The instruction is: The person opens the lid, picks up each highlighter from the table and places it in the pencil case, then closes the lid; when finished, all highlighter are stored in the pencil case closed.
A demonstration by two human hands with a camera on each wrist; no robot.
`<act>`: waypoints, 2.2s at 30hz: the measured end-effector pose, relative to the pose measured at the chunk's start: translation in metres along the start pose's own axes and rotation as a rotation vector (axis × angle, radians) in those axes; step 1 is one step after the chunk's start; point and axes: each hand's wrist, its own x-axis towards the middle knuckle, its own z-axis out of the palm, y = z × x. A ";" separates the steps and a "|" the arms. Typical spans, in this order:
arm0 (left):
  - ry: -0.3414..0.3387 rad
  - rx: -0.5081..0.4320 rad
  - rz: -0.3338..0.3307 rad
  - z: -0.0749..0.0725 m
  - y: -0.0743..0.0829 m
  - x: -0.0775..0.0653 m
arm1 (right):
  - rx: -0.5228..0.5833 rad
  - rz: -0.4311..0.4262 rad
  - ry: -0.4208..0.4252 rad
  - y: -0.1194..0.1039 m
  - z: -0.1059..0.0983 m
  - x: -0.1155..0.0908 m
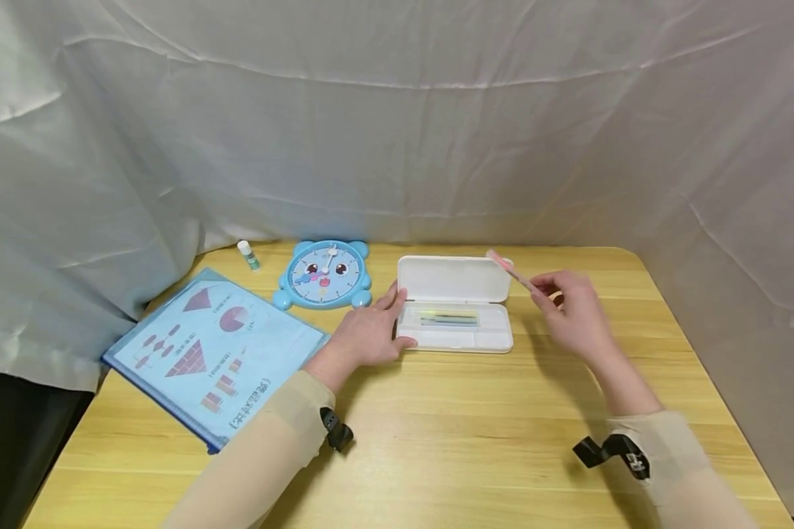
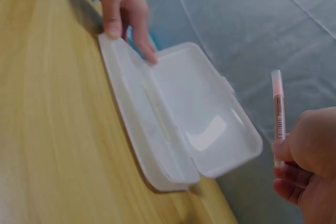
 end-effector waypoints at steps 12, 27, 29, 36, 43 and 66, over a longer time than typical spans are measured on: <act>-0.004 -0.006 -0.002 -0.002 0.000 0.001 | -0.012 -0.106 -0.103 -0.007 0.037 0.009; 0.003 -0.013 -0.001 -0.001 -0.001 0.000 | -0.103 -0.126 -0.290 -0.008 0.084 0.021; 0.003 -0.009 0.001 -0.001 -0.001 0.001 | -0.114 -0.118 -0.297 -0.007 0.089 0.022; 0.001 0.004 0.005 0.000 -0.001 0.002 | -0.140 -0.138 -0.289 -0.006 0.098 0.023; -0.007 0.005 0.013 -0.003 -0.002 0.002 | -0.181 -0.185 -0.292 -0.006 0.097 0.022; -0.033 0.071 -0.049 -0.009 0.012 0.002 | -0.170 -0.168 -0.290 -0.002 0.090 0.020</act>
